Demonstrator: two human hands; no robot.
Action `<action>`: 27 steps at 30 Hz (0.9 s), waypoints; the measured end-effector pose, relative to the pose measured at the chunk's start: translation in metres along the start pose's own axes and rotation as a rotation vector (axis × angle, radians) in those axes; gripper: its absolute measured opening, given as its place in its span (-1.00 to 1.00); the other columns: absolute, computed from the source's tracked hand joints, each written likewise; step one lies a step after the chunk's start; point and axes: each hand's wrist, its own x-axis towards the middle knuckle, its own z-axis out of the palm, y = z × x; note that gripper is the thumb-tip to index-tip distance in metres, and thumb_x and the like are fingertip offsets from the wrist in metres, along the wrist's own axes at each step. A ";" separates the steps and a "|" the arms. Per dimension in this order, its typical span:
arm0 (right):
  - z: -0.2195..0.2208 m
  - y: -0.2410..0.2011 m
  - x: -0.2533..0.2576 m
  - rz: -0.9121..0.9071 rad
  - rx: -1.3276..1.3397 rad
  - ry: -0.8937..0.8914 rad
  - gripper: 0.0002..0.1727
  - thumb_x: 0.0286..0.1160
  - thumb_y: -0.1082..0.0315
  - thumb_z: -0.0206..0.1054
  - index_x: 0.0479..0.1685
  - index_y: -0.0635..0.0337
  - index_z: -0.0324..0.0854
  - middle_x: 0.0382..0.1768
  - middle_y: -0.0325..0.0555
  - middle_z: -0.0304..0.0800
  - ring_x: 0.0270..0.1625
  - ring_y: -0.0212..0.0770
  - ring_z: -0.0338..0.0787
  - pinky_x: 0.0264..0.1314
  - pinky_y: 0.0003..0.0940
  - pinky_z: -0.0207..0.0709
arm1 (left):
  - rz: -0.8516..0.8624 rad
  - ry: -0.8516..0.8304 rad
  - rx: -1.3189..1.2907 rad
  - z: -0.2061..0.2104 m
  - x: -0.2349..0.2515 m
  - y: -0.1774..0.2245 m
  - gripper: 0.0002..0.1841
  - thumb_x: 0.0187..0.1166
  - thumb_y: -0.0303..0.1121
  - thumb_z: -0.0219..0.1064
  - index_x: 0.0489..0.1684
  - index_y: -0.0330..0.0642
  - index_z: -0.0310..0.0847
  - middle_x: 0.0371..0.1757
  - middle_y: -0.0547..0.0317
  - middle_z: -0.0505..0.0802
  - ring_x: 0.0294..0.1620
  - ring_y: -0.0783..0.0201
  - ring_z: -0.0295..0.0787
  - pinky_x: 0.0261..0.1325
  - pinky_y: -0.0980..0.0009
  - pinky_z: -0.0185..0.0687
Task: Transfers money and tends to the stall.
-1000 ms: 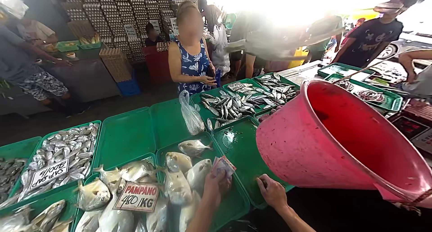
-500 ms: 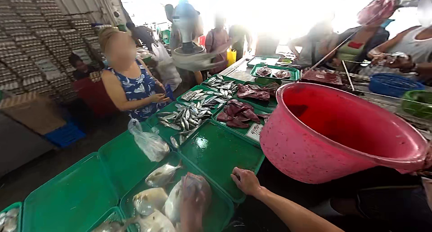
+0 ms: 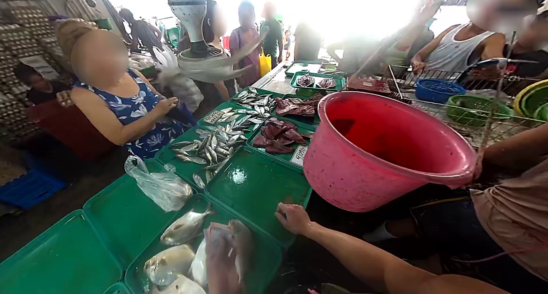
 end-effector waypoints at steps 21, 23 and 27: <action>0.025 0.012 0.009 -0.056 -0.051 0.138 -0.48 0.69 -0.20 -0.01 -0.08 -0.06 0.75 -0.18 -0.19 0.90 -0.02 -0.12 0.89 0.03 0.04 0.69 | 0.006 0.038 -0.013 -0.017 0.006 0.002 -0.78 0.84 -0.27 0.08 0.17 -0.12 0.59 -0.17 0.02 0.87 -0.35 0.23 0.84 -0.31 0.30 0.82; 0.027 0.013 0.008 -0.056 -0.059 0.156 -0.49 0.69 -0.20 -0.01 -0.11 -0.06 0.74 -0.21 -0.19 0.89 -0.05 -0.13 0.88 0.00 0.04 0.69 | 0.008 0.041 -0.010 -0.018 0.006 0.003 -0.78 0.83 -0.28 0.09 0.17 -0.14 0.60 -0.18 0.01 0.87 -0.35 0.22 0.84 -0.30 0.30 0.82; 0.034 0.015 0.006 -0.015 -0.093 0.159 -0.42 0.68 -0.26 -0.06 -0.02 -0.15 0.81 -0.15 -0.21 0.93 0.03 -0.12 0.90 0.09 0.07 0.70 | 0.016 0.072 -0.003 -0.014 0.002 0.006 -0.79 0.82 -0.31 0.13 0.20 -0.17 0.58 -0.23 0.02 0.86 -0.37 0.21 0.84 -0.31 0.27 0.82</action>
